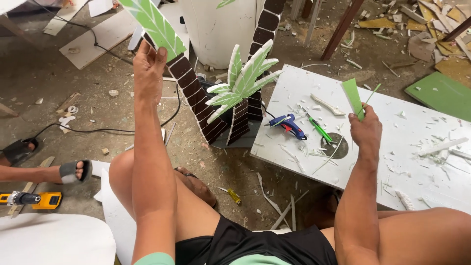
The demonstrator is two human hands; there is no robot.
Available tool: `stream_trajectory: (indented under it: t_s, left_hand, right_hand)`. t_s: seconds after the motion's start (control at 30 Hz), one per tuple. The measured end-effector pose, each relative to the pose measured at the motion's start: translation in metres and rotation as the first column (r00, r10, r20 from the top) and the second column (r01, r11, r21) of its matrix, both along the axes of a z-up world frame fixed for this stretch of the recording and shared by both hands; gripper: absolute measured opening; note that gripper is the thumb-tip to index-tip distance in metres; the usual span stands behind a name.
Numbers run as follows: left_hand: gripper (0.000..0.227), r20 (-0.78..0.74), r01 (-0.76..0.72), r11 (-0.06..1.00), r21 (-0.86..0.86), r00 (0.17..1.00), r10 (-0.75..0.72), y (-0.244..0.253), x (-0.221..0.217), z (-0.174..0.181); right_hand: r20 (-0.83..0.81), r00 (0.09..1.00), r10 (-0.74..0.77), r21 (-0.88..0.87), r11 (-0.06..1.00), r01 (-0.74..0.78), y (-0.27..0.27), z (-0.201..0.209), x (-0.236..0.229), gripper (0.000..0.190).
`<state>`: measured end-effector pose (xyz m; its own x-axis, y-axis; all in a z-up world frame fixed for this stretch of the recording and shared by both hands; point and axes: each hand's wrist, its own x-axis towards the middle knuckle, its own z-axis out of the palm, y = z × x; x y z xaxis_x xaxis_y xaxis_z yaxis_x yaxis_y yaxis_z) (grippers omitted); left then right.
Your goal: Cutting foam sheets into leaf shapes and gluing them onto a palm tree model using a hot glue gun.
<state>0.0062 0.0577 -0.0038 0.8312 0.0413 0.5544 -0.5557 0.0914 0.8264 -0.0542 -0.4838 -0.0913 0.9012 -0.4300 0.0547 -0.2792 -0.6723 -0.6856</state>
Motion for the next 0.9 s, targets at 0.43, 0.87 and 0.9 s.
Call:
stream_trajectory:
  t_s: [0.43,0.87,0.9]
  left_hand:
    - [0.03,0.052,-0.086,0.995,-0.051,0.995,0.088,-0.014,0.0,0.004]
    - [0.031,0.037,-0.156,0.988,0.015,0.987,0.156,-0.015,0.001,0.004]
    - [0.03,0.032,-0.184,0.983,0.022,0.982,0.184,-0.016,0.0,0.004]
  right_hand:
    - [-0.019,1.0,0.003,0.029,1.0,-0.003,0.013,0.009,-0.002,0.041]
    - [-0.052,0.998,0.033,0.027,0.999,-0.032,0.018,0.007,-0.001,0.042]
    - [-0.063,0.997,0.038,0.03,0.999,-0.036,0.019,0.008,-0.001,0.043]
